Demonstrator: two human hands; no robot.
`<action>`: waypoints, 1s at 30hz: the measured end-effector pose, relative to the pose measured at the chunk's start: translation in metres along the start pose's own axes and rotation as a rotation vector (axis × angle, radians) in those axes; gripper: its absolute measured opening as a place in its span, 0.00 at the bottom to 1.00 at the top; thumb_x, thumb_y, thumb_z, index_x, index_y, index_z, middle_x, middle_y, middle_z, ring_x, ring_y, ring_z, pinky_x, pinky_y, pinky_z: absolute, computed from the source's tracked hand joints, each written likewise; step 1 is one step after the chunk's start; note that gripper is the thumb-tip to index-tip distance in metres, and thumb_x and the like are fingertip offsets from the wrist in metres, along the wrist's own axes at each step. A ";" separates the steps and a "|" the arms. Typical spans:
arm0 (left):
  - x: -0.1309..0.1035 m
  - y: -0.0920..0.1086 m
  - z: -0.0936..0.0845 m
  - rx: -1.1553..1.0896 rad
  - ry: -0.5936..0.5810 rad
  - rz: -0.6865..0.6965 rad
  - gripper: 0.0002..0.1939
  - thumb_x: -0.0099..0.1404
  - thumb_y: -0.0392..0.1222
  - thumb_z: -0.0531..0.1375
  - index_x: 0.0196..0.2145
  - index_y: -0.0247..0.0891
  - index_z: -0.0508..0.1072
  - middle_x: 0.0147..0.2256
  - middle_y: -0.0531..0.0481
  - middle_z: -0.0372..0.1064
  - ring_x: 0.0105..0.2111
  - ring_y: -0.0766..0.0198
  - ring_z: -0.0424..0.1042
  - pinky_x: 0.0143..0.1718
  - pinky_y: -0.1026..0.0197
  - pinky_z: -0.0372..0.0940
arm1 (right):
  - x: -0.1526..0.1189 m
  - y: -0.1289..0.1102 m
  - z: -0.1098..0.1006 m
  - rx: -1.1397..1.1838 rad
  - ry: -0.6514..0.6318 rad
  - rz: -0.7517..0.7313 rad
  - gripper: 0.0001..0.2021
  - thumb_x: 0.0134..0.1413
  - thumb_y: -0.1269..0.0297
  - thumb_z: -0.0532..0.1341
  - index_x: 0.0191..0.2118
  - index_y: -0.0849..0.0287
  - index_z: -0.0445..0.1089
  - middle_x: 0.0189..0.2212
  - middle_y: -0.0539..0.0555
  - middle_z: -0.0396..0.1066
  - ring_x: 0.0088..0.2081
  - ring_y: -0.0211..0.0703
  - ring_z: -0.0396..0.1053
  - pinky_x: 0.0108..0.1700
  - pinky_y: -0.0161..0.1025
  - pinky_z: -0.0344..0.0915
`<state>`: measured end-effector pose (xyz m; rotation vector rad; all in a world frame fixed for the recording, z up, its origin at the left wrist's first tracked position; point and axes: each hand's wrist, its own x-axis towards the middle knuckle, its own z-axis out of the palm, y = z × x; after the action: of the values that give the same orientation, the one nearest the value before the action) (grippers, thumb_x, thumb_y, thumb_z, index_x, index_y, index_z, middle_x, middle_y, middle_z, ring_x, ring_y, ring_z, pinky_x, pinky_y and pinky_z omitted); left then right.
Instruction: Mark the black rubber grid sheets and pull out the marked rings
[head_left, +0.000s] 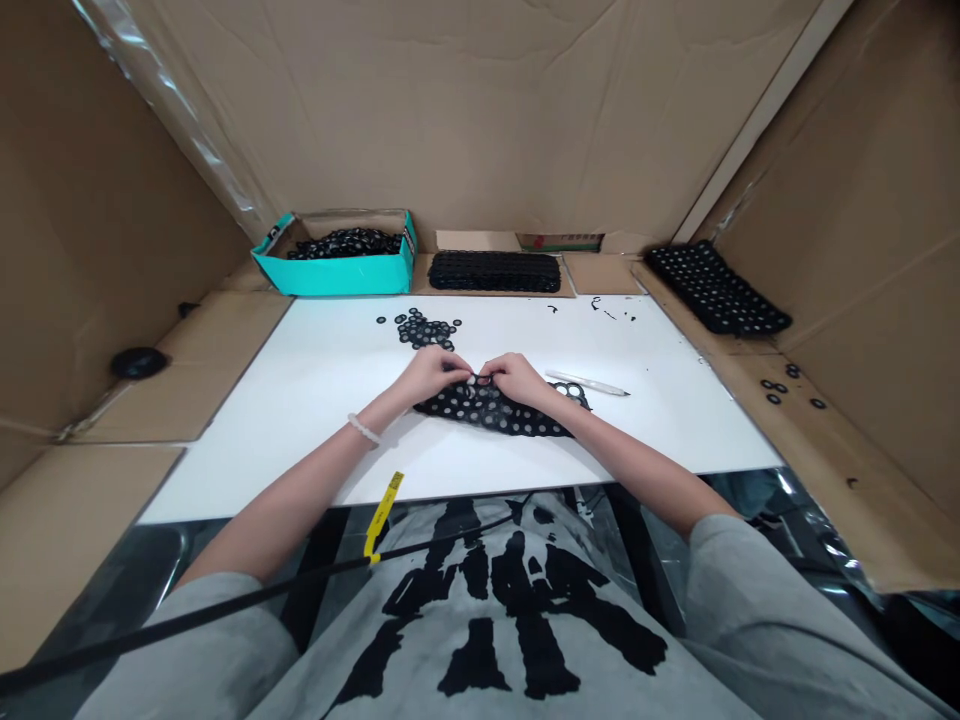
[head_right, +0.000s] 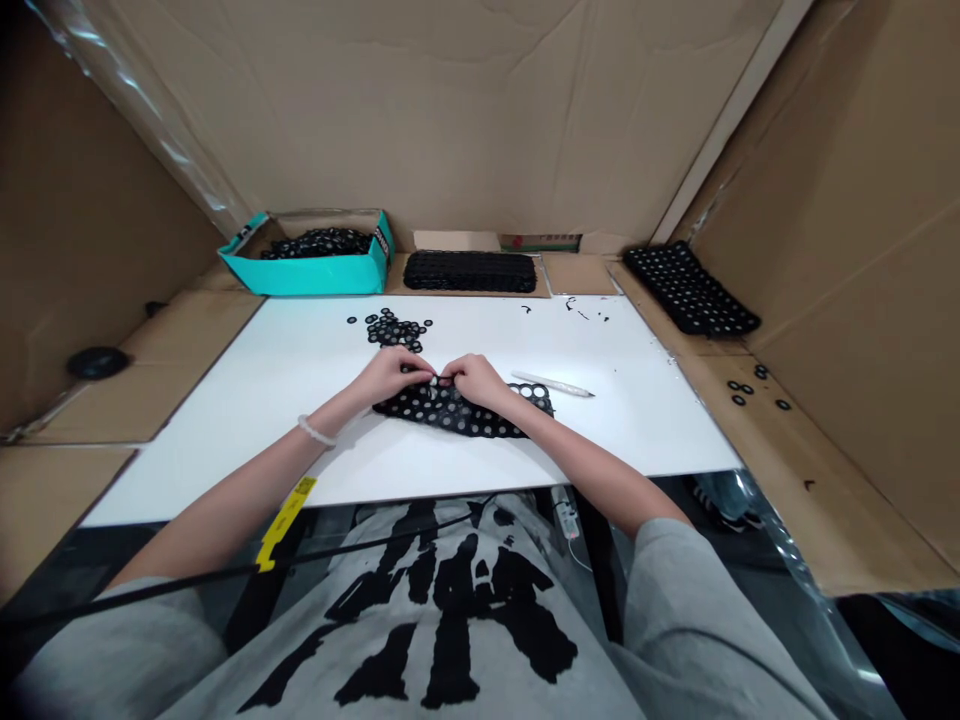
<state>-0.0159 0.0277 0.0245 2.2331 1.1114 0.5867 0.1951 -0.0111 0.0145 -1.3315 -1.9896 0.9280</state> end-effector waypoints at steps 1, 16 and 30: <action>0.002 -0.005 -0.004 -0.035 0.035 -0.042 0.10 0.59 0.48 0.63 0.32 0.42 0.83 0.34 0.48 0.80 0.36 0.54 0.73 0.43 0.54 0.63 | 0.000 0.001 0.000 -0.001 0.017 0.021 0.22 0.47 0.82 0.51 0.34 0.57 0.81 0.35 0.50 0.80 0.42 0.41 0.75 0.50 0.35 0.66; -0.006 0.001 0.004 0.272 -0.015 0.179 0.17 0.63 0.56 0.63 0.42 0.43 0.78 0.45 0.45 0.73 0.48 0.49 0.57 0.50 0.47 0.52 | -0.001 0.000 -0.012 -0.016 -0.044 -0.032 0.20 0.48 0.77 0.52 0.39 0.59 0.80 0.38 0.52 0.79 0.40 0.41 0.72 0.48 0.35 0.63; 0.000 -0.004 0.005 0.053 0.222 0.096 0.12 0.65 0.47 0.60 0.32 0.40 0.80 0.35 0.46 0.77 0.39 0.54 0.69 0.46 0.52 0.61 | 0.000 -0.005 -0.001 -0.136 0.027 0.047 0.14 0.54 0.68 0.54 0.22 0.61 0.72 0.21 0.50 0.68 0.29 0.39 0.62 0.35 0.35 0.53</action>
<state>-0.0154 0.0286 0.0182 2.3196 1.1424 0.8726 0.1933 -0.0125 0.0196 -1.4624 -2.0403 0.8032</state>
